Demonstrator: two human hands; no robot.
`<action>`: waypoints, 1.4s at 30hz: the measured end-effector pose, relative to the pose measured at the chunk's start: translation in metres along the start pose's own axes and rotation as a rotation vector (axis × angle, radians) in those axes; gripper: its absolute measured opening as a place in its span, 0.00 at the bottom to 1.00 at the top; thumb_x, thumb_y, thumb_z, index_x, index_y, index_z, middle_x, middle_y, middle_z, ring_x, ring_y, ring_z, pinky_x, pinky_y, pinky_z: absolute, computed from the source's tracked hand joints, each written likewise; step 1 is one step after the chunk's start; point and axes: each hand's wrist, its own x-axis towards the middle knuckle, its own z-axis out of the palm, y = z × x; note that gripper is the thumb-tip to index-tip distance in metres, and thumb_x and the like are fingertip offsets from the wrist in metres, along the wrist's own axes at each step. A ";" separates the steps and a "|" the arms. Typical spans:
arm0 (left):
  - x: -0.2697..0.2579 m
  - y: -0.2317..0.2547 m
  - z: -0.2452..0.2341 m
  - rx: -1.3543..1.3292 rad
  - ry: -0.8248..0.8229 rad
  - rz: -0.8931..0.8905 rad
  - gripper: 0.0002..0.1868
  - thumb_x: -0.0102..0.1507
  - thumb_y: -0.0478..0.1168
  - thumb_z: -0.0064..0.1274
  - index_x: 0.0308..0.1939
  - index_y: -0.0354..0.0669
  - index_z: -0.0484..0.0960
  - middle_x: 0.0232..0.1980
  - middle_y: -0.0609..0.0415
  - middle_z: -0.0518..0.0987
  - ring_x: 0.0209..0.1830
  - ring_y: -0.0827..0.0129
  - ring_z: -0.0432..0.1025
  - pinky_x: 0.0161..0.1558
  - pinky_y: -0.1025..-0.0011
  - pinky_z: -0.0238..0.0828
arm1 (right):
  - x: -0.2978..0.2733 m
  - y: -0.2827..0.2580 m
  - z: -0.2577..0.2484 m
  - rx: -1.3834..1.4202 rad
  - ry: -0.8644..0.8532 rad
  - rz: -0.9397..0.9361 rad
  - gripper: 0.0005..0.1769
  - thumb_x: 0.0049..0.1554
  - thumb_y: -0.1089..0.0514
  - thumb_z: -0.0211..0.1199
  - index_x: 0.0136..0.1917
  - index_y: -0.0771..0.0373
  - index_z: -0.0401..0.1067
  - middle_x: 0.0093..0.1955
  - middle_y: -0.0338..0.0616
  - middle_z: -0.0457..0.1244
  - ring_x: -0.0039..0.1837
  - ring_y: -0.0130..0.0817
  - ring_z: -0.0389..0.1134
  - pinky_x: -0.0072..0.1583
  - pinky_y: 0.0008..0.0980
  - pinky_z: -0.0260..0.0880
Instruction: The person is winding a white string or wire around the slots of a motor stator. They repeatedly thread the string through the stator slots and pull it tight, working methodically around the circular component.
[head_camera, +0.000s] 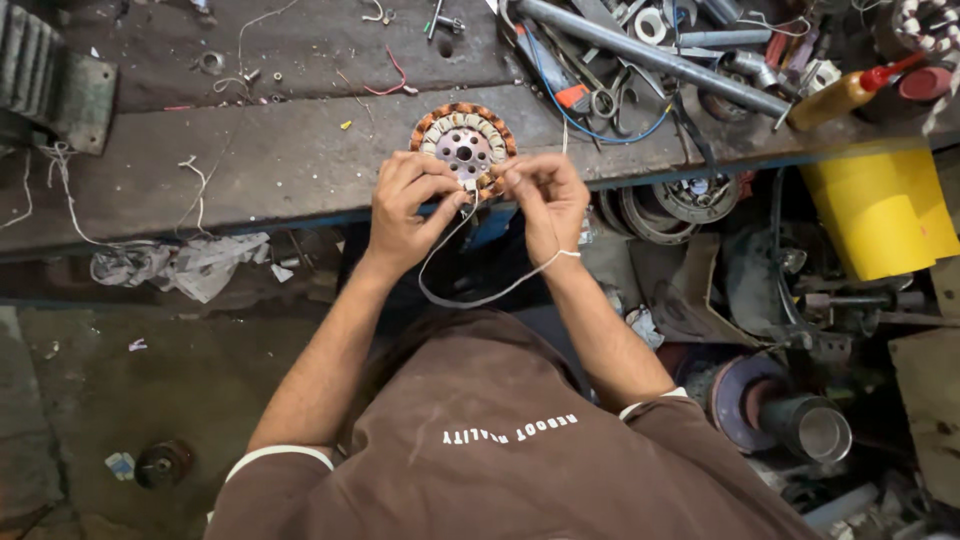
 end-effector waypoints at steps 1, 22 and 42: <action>0.000 0.001 0.000 0.010 0.012 0.013 0.09 0.61 0.38 0.68 0.40 0.43 0.84 0.48 0.57 0.79 0.55 0.60 0.71 0.58 0.60 0.66 | 0.004 -0.005 0.000 -0.081 0.020 -0.068 0.04 0.65 0.69 0.62 0.52 0.66 0.68 0.53 0.49 0.70 0.50 0.28 0.67 0.54 0.27 0.69; -0.001 -0.001 -0.001 0.082 0.010 0.088 0.14 0.57 0.39 0.70 0.44 0.42 0.84 0.54 0.52 0.79 0.58 0.54 0.70 0.59 0.58 0.70 | 0.105 -0.042 0.016 -0.570 -0.712 -0.062 0.04 0.62 0.68 0.62 0.52 0.69 0.73 0.45 0.42 0.68 0.49 0.29 0.68 0.51 0.29 0.69; 0.001 -0.002 -0.002 0.055 -0.023 0.056 0.14 0.58 0.39 0.70 0.44 0.41 0.84 0.56 0.52 0.78 0.60 0.53 0.69 0.60 0.58 0.70 | 0.103 -0.026 0.009 -0.468 -0.709 -0.049 0.01 0.63 0.69 0.62 0.50 0.70 0.73 0.47 0.42 0.69 0.51 0.27 0.69 0.55 0.30 0.69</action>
